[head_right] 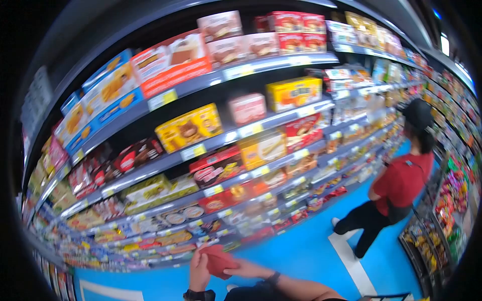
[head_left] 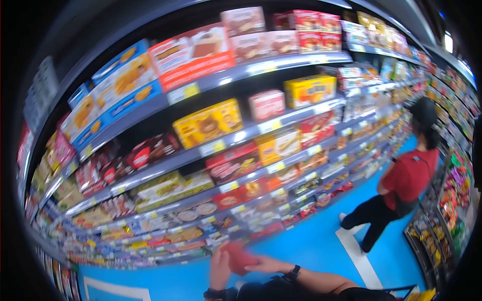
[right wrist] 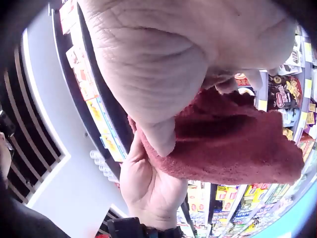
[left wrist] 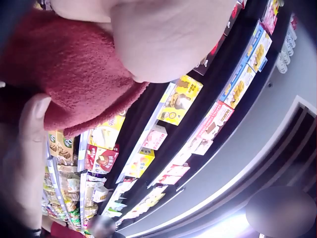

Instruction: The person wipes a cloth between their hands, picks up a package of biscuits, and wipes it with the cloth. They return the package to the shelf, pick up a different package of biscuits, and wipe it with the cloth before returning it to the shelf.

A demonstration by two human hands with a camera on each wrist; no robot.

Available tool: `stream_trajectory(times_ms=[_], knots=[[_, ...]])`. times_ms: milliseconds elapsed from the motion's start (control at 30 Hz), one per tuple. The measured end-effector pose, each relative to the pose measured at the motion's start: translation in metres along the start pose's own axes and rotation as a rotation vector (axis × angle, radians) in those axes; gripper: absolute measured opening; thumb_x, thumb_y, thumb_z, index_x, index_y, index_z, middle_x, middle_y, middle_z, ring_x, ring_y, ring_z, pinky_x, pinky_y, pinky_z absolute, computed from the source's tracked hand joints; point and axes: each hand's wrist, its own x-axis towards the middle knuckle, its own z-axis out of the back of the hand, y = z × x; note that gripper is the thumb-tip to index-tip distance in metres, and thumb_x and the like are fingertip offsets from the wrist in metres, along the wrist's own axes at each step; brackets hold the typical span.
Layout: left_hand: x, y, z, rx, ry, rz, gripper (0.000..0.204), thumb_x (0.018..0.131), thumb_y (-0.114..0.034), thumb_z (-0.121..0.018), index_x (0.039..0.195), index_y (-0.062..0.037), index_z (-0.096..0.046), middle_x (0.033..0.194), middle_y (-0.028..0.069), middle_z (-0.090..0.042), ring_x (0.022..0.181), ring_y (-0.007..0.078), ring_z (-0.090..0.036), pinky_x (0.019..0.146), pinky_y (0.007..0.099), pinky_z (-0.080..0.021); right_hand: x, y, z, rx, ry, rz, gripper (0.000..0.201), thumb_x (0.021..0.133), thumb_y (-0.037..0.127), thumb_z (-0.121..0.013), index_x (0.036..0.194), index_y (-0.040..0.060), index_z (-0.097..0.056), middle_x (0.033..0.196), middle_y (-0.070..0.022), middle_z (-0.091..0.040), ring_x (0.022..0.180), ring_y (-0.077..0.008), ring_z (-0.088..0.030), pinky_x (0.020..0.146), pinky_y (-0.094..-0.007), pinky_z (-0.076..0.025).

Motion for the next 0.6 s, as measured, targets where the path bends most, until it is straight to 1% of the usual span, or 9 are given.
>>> stream_trajectory(times_ms=[100,133,167,233,267,367,433,500,600], knots=[[-0.004,-0.012,0.007,0.064,0.034,0.06,0.042,0.11,-0.011,-0.044,0.151,-0.0049,-0.053,0.139,0.0097,-0.063,0.124,0.0168,-0.06,0.108,0.0332,-0.046,0.003,0.015,-0.005,-0.01,-0.031,0.149,0.065,0.098,0.028,-0.077,0.15,0.0026,-0.05,0.137,-0.0099,-0.064,0.125,-0.0166,-0.058,0.109,-0.0359,-0.048],[-0.004,-0.021,0.008,0.063,0.032,0.082,0.041,0.11,-0.012,-0.045,0.149,-0.004,-0.054,0.138,0.0099,-0.064,0.125,0.0172,-0.059,0.11,0.0332,-0.045,0.007,0.019,-0.006,-0.006,-0.035,0.139,0.063,0.096,0.026,-0.079,0.149,0.0035,-0.052,0.135,-0.0089,-0.064,0.125,-0.0153,-0.058,0.107,-0.0359,-0.049],[-0.005,-0.034,0.008,0.06,0.042,0.079,0.041,0.111,-0.01,-0.045,0.15,-0.0025,-0.053,0.136,0.0067,-0.065,0.121,0.0127,-0.06,0.107,0.0296,-0.046,0.011,0.02,-0.008,0.044,-0.028,0.111,0.063,0.096,0.026,-0.079,0.148,0.0038,-0.053,0.134,-0.0082,-0.064,0.123,-0.0149,-0.059,0.106,-0.0357,-0.05],[-0.001,-0.02,0.023,0.068,0.036,0.017,0.04,0.111,-0.01,-0.045,0.149,-0.0029,-0.054,0.136,0.0069,-0.065,0.122,0.0128,-0.06,0.107,0.0294,-0.046,0.019,0.022,-0.012,0.147,-0.034,0.053,0.062,0.095,0.027,-0.08,0.146,0.0044,-0.054,0.132,-0.0067,-0.065,0.12,-0.0141,-0.06,0.105,-0.0353,-0.05],[-0.002,-0.017,0.03,0.047,0.03,0.029,0.04,0.111,-0.01,-0.045,0.149,-0.003,-0.053,0.136,0.0069,-0.065,0.122,0.013,-0.06,0.107,0.0294,-0.046,0.022,0.022,-0.017,0.222,-0.06,-0.003,0.055,0.094,0.026,-0.081,0.14,0.0039,-0.06,0.123,-0.0053,-0.067,0.113,-0.0135,-0.063,0.099,-0.0336,-0.053],[-0.001,-0.018,0.047,-0.017,-0.001,0.062,0.04,0.111,-0.011,-0.045,0.149,-0.0027,-0.053,0.136,0.0069,-0.065,0.123,0.0138,-0.06,0.108,0.0301,-0.045,0.036,0.016,-0.013,0.073,0.124,-0.239,0.061,0.094,0.032,-0.081,0.142,0.0035,-0.058,0.122,-0.0065,-0.068,0.109,-0.0129,-0.064,0.092,-0.0317,-0.056],[-0.001,-0.016,0.061,-0.059,-0.046,0.078,0.041,0.111,-0.012,-0.046,0.15,-0.0023,-0.052,0.136,0.0069,-0.065,0.124,0.0146,-0.059,0.109,0.0311,-0.045,0.049,0.016,-0.015,0.042,0.159,-0.27,0.047,0.096,0.033,-0.077,0.131,0.0033,-0.065,0.113,-0.0082,-0.072,0.103,-0.0147,-0.067,0.087,-0.0312,-0.057],[0.0,-0.022,0.074,-0.085,-0.024,0.101,0.05,0.11,-0.018,-0.051,0.156,-0.0019,-0.042,0.143,0.0098,-0.059,0.13,0.0175,-0.056,0.112,0.0335,-0.043,0.06,0.021,-0.024,0.013,0.182,-0.296,0.036,0.099,0.033,-0.074,0.12,0.0031,-0.072,0.104,-0.0099,-0.075,0.096,-0.0164,-0.071,0.082,-0.0307,-0.057],[0.012,-0.012,0.102,-0.042,0.108,0.112,0.071,0.109,-0.026,-0.056,0.165,-0.0038,-0.017,0.147,0.0134,-0.056,0.134,0.02,-0.053,0.115,0.0357,-0.041,0.074,0.041,-0.045,-0.034,-0.083,-0.146,0.027,0.098,0.021,-0.075,0.116,0.0021,-0.07,0.105,-0.0032,-0.073,0.094,-0.0112,-0.066,0.08,-0.0296,-0.055]])
